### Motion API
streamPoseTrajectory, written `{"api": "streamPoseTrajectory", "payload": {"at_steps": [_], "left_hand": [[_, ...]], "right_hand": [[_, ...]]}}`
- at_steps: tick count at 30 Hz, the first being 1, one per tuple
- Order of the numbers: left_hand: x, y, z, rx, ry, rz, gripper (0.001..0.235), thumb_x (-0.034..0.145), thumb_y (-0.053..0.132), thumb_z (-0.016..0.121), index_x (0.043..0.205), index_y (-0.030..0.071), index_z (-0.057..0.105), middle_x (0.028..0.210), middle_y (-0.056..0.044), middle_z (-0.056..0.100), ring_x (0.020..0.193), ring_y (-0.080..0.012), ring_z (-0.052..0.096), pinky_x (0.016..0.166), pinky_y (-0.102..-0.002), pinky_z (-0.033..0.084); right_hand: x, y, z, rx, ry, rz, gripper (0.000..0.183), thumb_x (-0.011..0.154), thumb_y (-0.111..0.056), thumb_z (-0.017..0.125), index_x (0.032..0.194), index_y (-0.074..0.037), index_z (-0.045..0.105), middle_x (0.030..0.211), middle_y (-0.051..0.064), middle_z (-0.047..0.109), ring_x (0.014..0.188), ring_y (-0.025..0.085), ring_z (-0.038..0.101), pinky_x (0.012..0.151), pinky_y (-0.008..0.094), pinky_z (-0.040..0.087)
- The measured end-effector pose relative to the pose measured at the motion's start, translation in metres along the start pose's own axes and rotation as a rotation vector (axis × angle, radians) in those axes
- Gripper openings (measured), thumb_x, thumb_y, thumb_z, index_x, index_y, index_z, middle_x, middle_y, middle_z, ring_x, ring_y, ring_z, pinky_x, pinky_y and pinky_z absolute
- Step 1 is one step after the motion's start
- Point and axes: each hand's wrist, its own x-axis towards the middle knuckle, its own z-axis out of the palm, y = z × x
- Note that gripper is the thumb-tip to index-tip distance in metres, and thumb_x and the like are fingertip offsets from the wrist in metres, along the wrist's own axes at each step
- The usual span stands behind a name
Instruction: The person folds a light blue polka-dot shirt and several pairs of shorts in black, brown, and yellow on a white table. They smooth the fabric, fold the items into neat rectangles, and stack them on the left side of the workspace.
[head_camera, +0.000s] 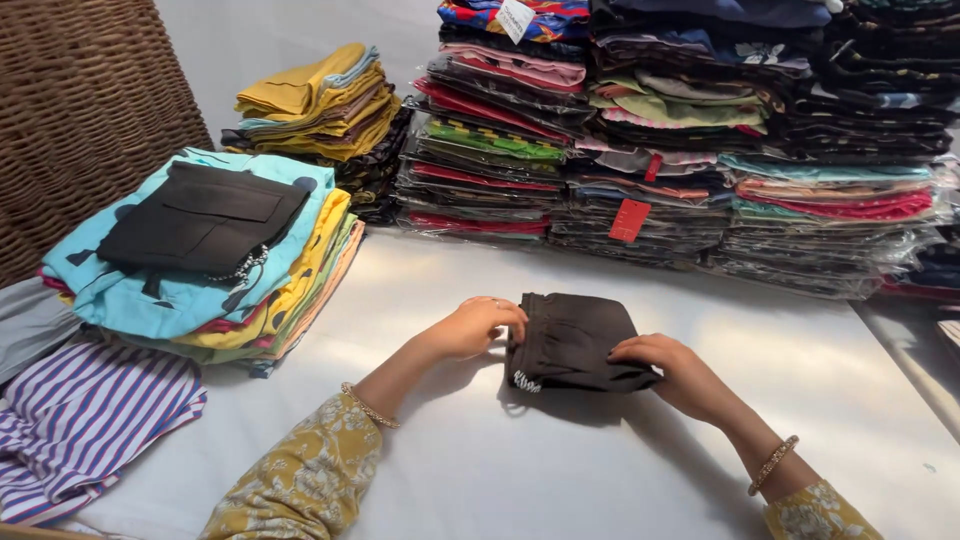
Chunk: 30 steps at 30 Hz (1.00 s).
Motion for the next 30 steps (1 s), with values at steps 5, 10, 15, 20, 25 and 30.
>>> {"api": "streamPoseTrajectory", "payload": {"at_steps": [5, 10, 15, 20, 25, 30], "left_hand": [[0.001, -0.023, 0.016, 0.121, -0.195, -0.148, 0.030, 0.085, 0.000, 0.054, 0.103, 0.013, 0.073, 0.115, -0.002, 0.074, 0.113, -0.0261, 0.065, 0.097, -0.040, 0.051], [-0.001, 0.014, 0.022, 0.032, -0.021, -0.151, 0.033, 0.096, 0.016, 0.057, 0.127, 0.015, 0.065, 0.140, -0.006, 0.058, 0.120, -0.0319, 0.055, 0.102, -0.042, 0.046], [-0.008, 0.014, 0.030, 0.300, -0.086, -0.120, 0.038, 0.095, 0.032, 0.065, 0.130, 0.016, 0.065, 0.143, -0.008, 0.054, 0.130, -0.0335, 0.051, 0.106, -0.047, 0.039], [-0.012, 0.010, 0.014, 0.213, -0.167, -0.297, 0.040, 0.095, 0.033, 0.062, 0.132, 0.017, 0.065, 0.137, -0.004, 0.062, 0.128, -0.0282, 0.056, 0.111, -0.043, 0.041], [-0.014, 0.068, -0.058, 0.396, 0.132, -0.090, 0.028, 0.095, 0.025, 0.067, 0.121, 0.013, 0.071, 0.139, -0.008, 0.063, 0.130, -0.0318, 0.056, 0.108, -0.047, 0.040], [-0.059, 0.158, -0.181, 0.545, 0.416, -0.255, 0.031, 0.101, 0.021, 0.067, 0.129, 0.008, 0.067, 0.138, -0.010, 0.066, 0.113, -0.0281, 0.064, 0.093, -0.041, 0.051]], "right_hand": [[-0.029, 0.005, -0.002, 0.125, -0.140, 0.179, 0.036, 0.089, 0.004, 0.061, 0.119, -0.012, 0.072, 0.135, 0.003, 0.069, 0.120, 0.023, 0.067, 0.099, 0.035, 0.056], [0.014, -0.025, -0.012, 0.066, -0.071, 0.056, 0.035, 0.097, -0.014, 0.059, 0.132, -0.014, 0.065, 0.145, 0.005, 0.061, 0.136, 0.025, 0.055, 0.112, 0.038, 0.045], [0.063, -0.031, 0.064, -0.255, -0.165, 0.012, 0.061, 0.101, -0.053, 0.045, 0.154, -0.025, 0.037, 0.164, 0.007, 0.032, 0.153, 0.032, 0.023, 0.118, 0.059, 0.019], [0.075, -0.042, 0.091, -0.394, -0.239, 0.092, 0.071, 0.100, -0.063, 0.035, 0.162, -0.033, 0.018, 0.168, 0.006, 0.019, 0.154, 0.033, 0.016, 0.114, 0.070, 0.011], [0.072, -0.037, 0.094, -0.401, -0.208, 0.069, 0.070, 0.101, -0.062, 0.033, 0.163, -0.032, 0.018, 0.168, 0.007, 0.019, 0.153, 0.034, 0.018, 0.116, 0.069, 0.013], [0.064, -0.036, 0.091, -0.355, -0.207, -0.070, 0.065, 0.103, -0.059, 0.031, 0.161, -0.031, 0.023, 0.170, 0.007, 0.017, 0.154, 0.033, 0.016, 0.116, 0.066, 0.012]]}}
